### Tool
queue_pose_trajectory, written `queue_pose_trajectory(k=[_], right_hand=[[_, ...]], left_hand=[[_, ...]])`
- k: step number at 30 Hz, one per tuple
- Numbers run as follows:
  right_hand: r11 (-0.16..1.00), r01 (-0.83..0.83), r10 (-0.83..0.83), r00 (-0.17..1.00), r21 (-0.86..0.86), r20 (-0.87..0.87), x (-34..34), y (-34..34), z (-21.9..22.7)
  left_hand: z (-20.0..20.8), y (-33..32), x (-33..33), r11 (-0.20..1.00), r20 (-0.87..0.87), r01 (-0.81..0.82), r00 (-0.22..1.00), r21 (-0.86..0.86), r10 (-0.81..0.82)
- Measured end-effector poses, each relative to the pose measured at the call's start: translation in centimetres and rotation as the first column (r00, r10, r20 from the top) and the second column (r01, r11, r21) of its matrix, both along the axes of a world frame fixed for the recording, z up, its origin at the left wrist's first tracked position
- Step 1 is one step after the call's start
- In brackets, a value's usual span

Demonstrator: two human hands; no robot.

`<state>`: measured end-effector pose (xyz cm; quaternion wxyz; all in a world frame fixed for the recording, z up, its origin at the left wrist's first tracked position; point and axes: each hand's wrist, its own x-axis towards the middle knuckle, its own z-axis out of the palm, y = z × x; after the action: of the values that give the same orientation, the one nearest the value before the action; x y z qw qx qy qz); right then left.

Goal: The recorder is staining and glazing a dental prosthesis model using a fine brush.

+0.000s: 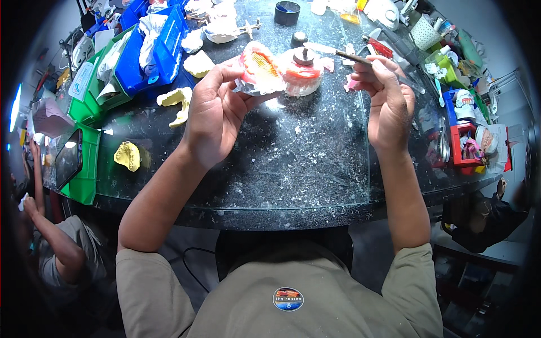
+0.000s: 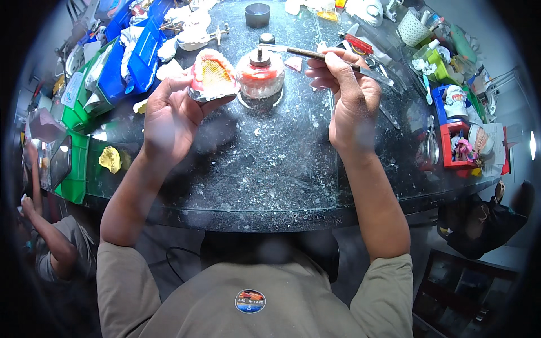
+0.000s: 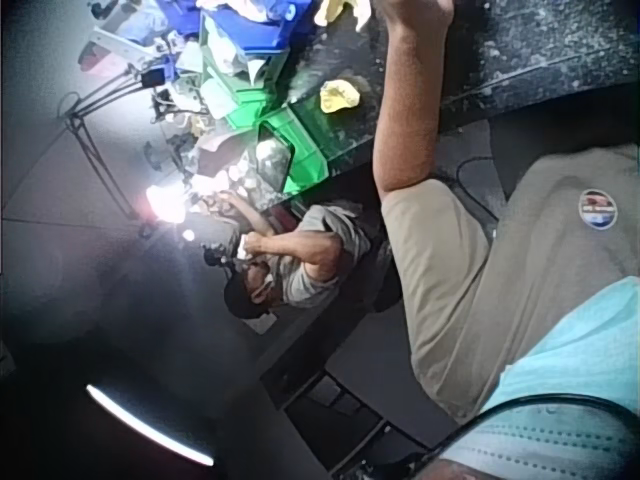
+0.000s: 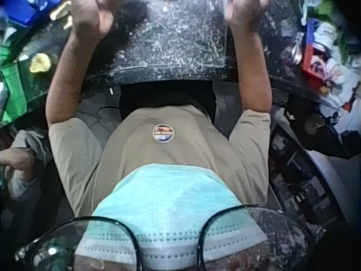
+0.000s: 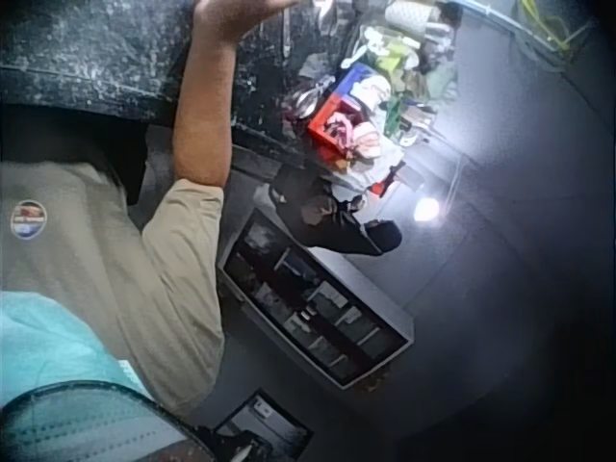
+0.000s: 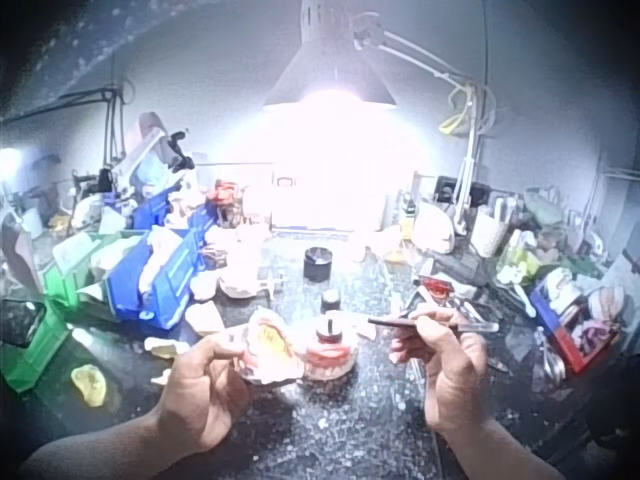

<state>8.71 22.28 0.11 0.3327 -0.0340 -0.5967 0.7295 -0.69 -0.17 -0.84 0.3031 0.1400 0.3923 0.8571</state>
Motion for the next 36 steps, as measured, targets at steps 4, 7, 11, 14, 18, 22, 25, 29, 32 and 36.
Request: queue_pose_trajectory(k=[4, 7, 11, 14, 18, 22, 25, 29, 32, 36], right_hand=[[1.0, -0.003, 0.003, 1.0, -0.003, 0.005, 0.0, 0.0, 0.0], [1.0, -0.006, 0.006, 1.0, -0.001, 0.003, 0.0, 0.0, 0.0], [1.0, -0.013, 0.013, 1.0, -0.006, 0.005, -0.1, 0.1, -0.1], [1.0, -0.014, 0.015, 1.0, -0.007, 0.007, -0.1, 0.1, -0.1], [1.0, 0.0, 0.0, 1.0, -0.003, 0.002, -0.1, -0.1, 0.0], [0.997, -0.07, 0.071, 0.997, -0.042, 0.034, 0.0, 0.7, -0.3], [0.992, -0.058, 0.075, 0.987, -0.116, 0.142, -0.2, 1.7, -1.2], [0.989, -0.044, 0.066, 0.986, -0.141, 0.155, -0.2, 2.0, -1.6], [0.991, -0.018, 0.04, 0.986, -0.135, 0.164, -0.3, 1.7, -1.6], [0.989, -0.005, 0.029, 0.987, -0.149, 0.157, -0.5, 1.5, -1.8]], left_hand=[[-0.1, -0.1, -0.1, 1.0, 0.026, 0.012, 1.0, 0.015, -0.012], [0.1, 0.0, 0.0, 1.0, 0.059, 0.019, 0.998, 0.024, -0.02], [-0.2, 0.0, 0.0, 1.0, 0.009, -0.001, 1.0, 0.007, 0.001], [-0.1, 0.1, 0.0, 1.0, 0.007, 0.0, 1.0, 0.013, 0.0], [0.1, 0.0, 0.0, 1.0, 0.043, 0.028, 0.999, 0.007, -0.028], [0.4, 0.1, 0.1, 1.0, 0.054, 0.021, 0.998, -0.006, -0.021], [0.4, 0.0, 0.1, 1.0, 0.051, 0.006, 0.999, -0.019, -0.005], [0.6, 0.3, 0.2, 0.999, 0.029, 0.012, 1.0, -0.032, -0.011], [0.5, 0.2, 0.2, 0.998, 0.013, -0.009, 1.0, -0.058, 0.01], [-0.2, 0.1, 0.0, 0.998, -0.036, -0.021, 0.999, -0.063, 0.019]])
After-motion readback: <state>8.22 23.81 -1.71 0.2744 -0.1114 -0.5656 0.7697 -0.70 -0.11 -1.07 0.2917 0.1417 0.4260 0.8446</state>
